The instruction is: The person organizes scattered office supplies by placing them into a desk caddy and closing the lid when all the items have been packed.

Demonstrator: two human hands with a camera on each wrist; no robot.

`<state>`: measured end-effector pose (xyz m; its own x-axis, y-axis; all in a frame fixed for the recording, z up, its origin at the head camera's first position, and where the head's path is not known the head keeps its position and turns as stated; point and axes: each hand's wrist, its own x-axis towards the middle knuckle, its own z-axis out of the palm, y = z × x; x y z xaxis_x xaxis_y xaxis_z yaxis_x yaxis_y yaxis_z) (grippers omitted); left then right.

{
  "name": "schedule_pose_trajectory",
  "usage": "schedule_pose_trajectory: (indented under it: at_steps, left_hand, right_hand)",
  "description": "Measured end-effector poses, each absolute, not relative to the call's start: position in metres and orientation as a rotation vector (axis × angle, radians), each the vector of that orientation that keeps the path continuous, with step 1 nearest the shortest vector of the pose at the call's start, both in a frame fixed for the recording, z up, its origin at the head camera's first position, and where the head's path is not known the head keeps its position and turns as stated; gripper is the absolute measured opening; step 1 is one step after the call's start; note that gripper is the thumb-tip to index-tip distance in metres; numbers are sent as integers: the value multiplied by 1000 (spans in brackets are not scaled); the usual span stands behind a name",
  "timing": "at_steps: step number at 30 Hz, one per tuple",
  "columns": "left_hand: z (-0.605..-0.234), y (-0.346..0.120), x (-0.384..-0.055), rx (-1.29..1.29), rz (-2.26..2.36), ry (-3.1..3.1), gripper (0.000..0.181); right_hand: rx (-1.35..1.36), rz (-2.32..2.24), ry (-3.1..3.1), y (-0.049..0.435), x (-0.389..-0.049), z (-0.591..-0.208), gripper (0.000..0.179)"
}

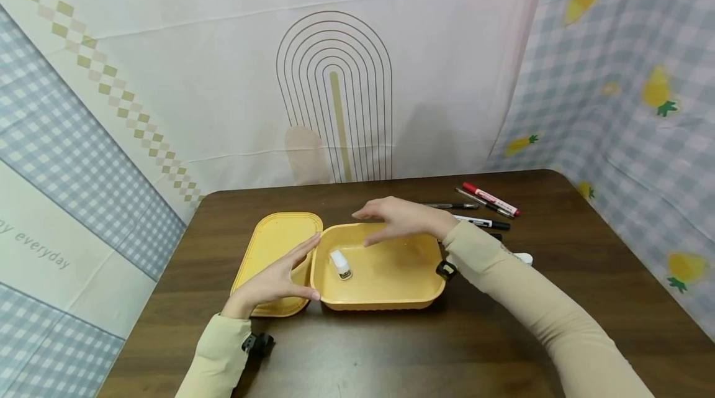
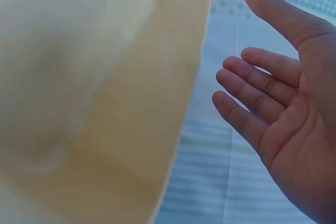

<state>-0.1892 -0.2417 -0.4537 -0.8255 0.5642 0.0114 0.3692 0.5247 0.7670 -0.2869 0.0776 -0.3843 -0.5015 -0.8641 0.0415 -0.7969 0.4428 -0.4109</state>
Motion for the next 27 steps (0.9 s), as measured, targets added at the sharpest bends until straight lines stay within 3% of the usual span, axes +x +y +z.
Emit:
schedule_pose_trajectory:
  at_steps: [27]
  left_hand:
    - [-456,-242,-191,797,1211,2511,116]
  right_hand:
    - [-934,-698,2765,213,-284,-350,73]
